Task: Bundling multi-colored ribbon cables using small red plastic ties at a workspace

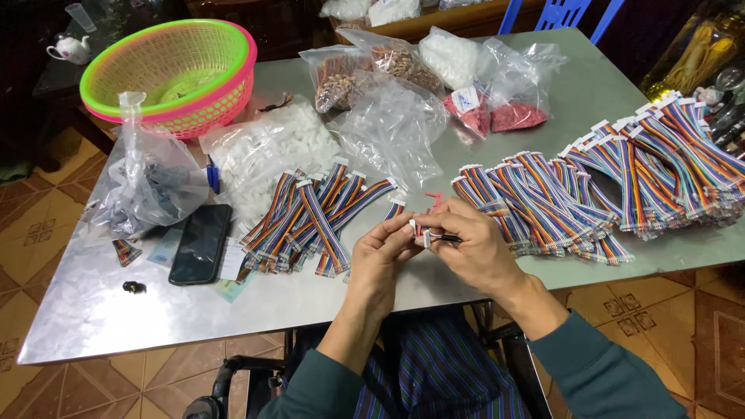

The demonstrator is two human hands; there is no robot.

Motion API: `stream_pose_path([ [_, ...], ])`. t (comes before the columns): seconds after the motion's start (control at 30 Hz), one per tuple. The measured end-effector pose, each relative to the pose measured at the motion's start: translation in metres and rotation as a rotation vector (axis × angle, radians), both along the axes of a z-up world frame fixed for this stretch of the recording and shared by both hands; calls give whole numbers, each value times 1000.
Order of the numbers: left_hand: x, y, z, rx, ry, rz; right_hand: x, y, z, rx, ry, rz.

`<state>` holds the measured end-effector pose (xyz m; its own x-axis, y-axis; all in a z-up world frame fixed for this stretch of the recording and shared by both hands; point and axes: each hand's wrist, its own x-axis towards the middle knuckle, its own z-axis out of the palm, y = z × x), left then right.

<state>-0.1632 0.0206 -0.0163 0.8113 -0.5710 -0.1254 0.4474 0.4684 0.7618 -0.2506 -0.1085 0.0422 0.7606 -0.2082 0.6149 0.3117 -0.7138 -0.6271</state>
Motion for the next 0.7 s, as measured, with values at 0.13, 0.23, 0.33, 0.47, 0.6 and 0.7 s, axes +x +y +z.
stream_pose_path([
  [0.13, -1, 3, 4, -3, 31, -15, 0, 3, 0, 46, 14, -2],
  [0.23, 0, 5, 8, -17, 47, -35, 3, 5, -4, 55, -3, -4],
  [0.33, 2, 4, 4, -55, 82, -68, 3, 4, -20, 30, 1, 10],
  [0.47, 9, 3, -5, -61, 93, -55, 7, 3, -28, -108, 7, 20],
  [0.6, 11, 3, -6, -54, 73, -6, 2, 11, 2, -112, 93, 103],
  [0.7, 11, 2, -8, -61, 62, 14, -8, 4, 4, -82, 96, 34],
])
